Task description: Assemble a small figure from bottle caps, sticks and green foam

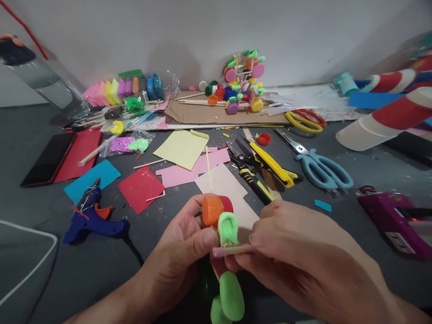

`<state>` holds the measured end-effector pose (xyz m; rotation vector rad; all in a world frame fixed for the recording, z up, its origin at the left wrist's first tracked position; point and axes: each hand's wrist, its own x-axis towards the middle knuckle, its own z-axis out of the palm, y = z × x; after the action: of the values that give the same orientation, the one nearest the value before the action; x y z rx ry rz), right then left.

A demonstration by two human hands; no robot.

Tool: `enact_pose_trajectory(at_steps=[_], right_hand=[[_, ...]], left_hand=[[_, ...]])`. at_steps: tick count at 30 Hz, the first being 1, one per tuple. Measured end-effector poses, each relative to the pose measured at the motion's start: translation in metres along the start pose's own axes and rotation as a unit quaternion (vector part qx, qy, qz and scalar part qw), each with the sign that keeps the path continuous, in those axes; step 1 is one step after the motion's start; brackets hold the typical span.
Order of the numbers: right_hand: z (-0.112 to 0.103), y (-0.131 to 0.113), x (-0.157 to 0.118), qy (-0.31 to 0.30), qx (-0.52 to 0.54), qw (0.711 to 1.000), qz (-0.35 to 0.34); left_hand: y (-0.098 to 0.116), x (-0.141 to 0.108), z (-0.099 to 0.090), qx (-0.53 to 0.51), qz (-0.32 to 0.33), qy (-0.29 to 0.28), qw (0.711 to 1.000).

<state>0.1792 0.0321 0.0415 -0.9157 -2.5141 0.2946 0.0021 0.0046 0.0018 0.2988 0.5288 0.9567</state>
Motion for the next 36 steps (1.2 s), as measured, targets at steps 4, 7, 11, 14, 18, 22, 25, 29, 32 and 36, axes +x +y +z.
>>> enact_pose_trajectory(at_steps=[4,7,11,14,18,22,25,29,32,36], right_hand=[[0.000,0.004,0.001,-0.014,0.048,0.998,-0.028],[0.003,0.007,-0.001,-0.031,0.069,0.997,-0.027],[0.007,0.005,-0.002,-0.005,0.107,0.994,-0.021],[0.007,0.004,-0.001,0.025,0.112,0.993,-0.016],[0.010,0.005,0.000,0.083,0.131,0.987,-0.032],[0.012,0.006,-0.002,0.051,0.142,0.988,-0.039],[0.011,0.006,-0.004,0.050,0.136,0.989,-0.034],[0.011,0.005,-0.005,0.050,0.127,0.990,-0.034],[0.014,0.005,-0.004,0.044,0.121,0.991,-0.023],[0.019,0.005,-0.004,0.093,0.130,0.987,0.000]], left_hand=[[0.001,-0.001,0.002,-0.014,0.004,0.012,1.000],[0.001,-0.001,0.001,-0.014,0.004,0.011,1.000],[0.001,-0.001,0.000,-0.016,0.003,0.004,1.000],[0.001,-0.001,0.001,-0.013,0.004,0.007,1.000],[0.001,0.000,0.001,-0.001,0.004,0.015,1.000],[0.001,0.001,0.000,0.000,0.005,0.008,1.000],[0.001,0.001,0.001,0.011,0.004,0.011,1.000],[0.002,0.000,0.004,0.005,-0.001,0.020,1.000],[0.003,-0.001,0.007,0.014,-0.011,0.040,0.999],[0.003,0.000,0.007,0.024,-0.006,0.055,0.998]])
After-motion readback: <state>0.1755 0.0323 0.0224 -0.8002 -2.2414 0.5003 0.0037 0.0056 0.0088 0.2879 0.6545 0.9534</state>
